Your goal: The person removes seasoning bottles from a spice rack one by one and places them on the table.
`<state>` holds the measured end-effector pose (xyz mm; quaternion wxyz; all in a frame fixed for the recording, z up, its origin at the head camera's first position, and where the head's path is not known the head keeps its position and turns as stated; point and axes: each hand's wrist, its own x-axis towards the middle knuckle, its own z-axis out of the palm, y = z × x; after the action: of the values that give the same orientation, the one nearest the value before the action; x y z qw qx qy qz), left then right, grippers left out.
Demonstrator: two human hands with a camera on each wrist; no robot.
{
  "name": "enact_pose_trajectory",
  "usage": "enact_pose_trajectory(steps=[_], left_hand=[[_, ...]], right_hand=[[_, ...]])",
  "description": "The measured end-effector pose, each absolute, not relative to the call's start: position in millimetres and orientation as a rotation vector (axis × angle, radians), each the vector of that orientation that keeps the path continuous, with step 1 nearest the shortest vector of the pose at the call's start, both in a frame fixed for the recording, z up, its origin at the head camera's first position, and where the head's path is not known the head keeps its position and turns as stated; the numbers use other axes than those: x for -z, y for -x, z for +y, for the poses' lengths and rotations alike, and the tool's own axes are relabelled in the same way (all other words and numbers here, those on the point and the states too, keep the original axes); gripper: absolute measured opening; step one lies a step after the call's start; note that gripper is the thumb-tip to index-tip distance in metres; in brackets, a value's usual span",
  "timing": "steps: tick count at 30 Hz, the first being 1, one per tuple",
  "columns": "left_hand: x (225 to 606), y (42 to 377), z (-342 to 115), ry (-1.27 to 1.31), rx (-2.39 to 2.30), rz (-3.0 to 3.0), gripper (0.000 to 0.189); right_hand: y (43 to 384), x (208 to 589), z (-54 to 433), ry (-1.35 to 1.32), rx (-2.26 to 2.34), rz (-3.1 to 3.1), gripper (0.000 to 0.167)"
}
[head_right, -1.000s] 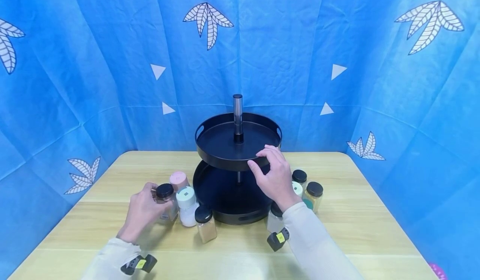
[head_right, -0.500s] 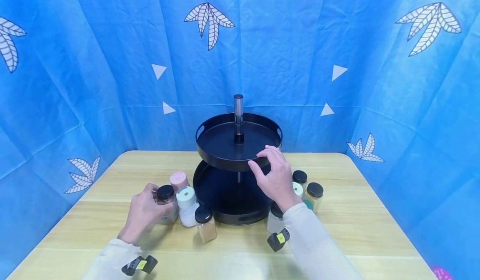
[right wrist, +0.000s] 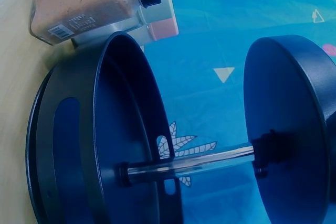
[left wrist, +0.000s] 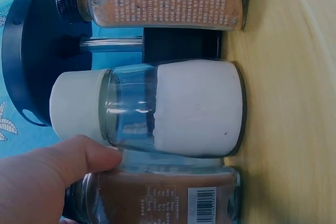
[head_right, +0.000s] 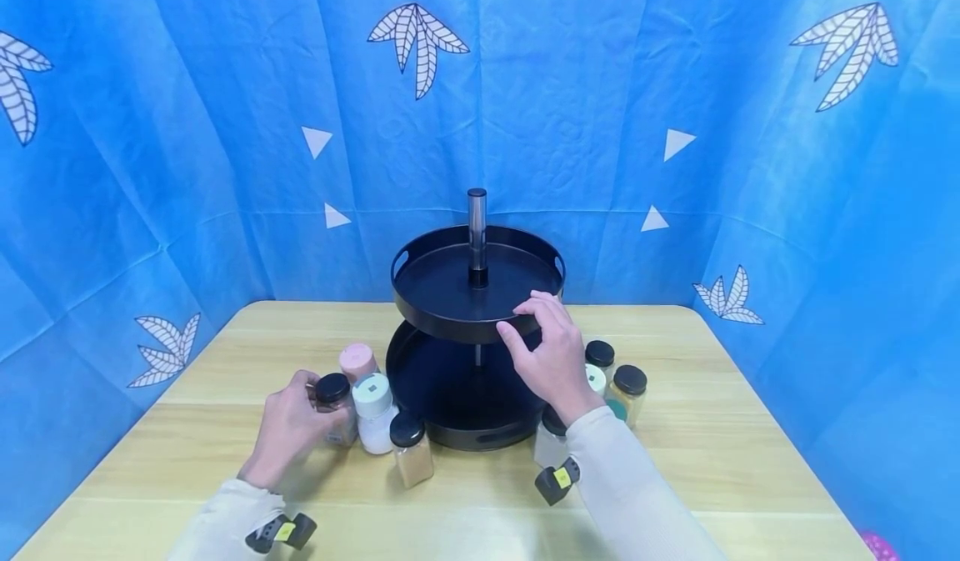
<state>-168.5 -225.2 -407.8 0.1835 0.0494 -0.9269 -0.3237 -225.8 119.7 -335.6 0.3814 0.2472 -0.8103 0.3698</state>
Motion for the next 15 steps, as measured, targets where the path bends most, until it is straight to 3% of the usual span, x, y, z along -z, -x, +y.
enact_pose_trajectory(steps=[15], left_hand=[[407.8, 167.9, -224.5, -0.126, 0.914, -2.620, 0.052]], right_hand=[[227.4, 334.9, 119.5, -0.641, -0.949, -2.054, 0.024]])
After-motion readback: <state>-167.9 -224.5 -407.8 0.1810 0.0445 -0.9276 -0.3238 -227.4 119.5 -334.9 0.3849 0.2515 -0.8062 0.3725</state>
